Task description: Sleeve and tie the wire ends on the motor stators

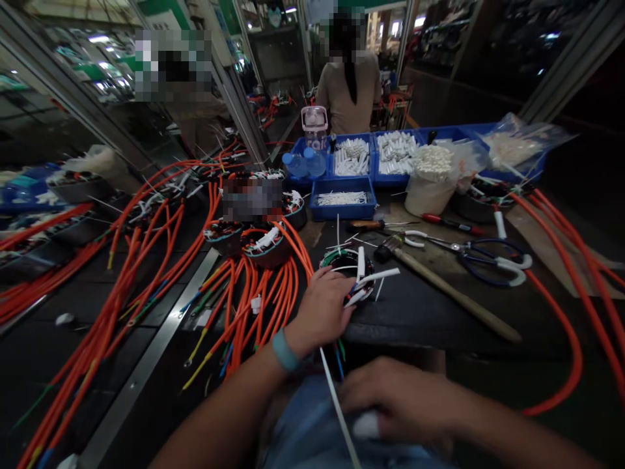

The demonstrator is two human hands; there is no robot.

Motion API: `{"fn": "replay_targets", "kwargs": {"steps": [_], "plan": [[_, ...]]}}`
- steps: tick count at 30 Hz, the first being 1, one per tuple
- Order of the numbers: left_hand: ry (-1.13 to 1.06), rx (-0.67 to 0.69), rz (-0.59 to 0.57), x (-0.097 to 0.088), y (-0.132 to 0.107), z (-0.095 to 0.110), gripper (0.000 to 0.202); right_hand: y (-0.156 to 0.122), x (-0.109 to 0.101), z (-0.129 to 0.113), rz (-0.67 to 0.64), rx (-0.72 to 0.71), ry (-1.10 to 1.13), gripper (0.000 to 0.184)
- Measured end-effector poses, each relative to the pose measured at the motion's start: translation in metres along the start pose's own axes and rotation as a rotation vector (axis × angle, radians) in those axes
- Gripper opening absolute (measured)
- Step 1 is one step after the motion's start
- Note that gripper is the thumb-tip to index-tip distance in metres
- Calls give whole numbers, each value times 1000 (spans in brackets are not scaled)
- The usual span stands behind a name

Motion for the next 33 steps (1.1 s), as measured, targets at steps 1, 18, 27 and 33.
{"fn": "replay_targets", "kwargs": {"steps": [1, 18, 27, 33], "plan": [[-28, 23, -28, -2, 1, -4, 37, -1, -19, 1, 84, -15, -33, 15], [-155, -397, 184, -25, -81, -23, 25, 55, -53, 5, 272, -573, -936, 35], [-122, -333, -11, -46, -63, -13, 20, 52, -103, 27, 366, -508, -1033, 27], [176, -48, 239, -6, -33, 24, 66, 65, -112, 42, 367, -423, -925, 22]]}}
Point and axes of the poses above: each hand's wrist, its own y-axis towards the middle knuckle, its own x-axis out of the palm, z = x × y, the point moved 2 cm from there along y, towards the middle knuckle, and after that the axes turned 14 degrees about z, right-handed, at the moved point
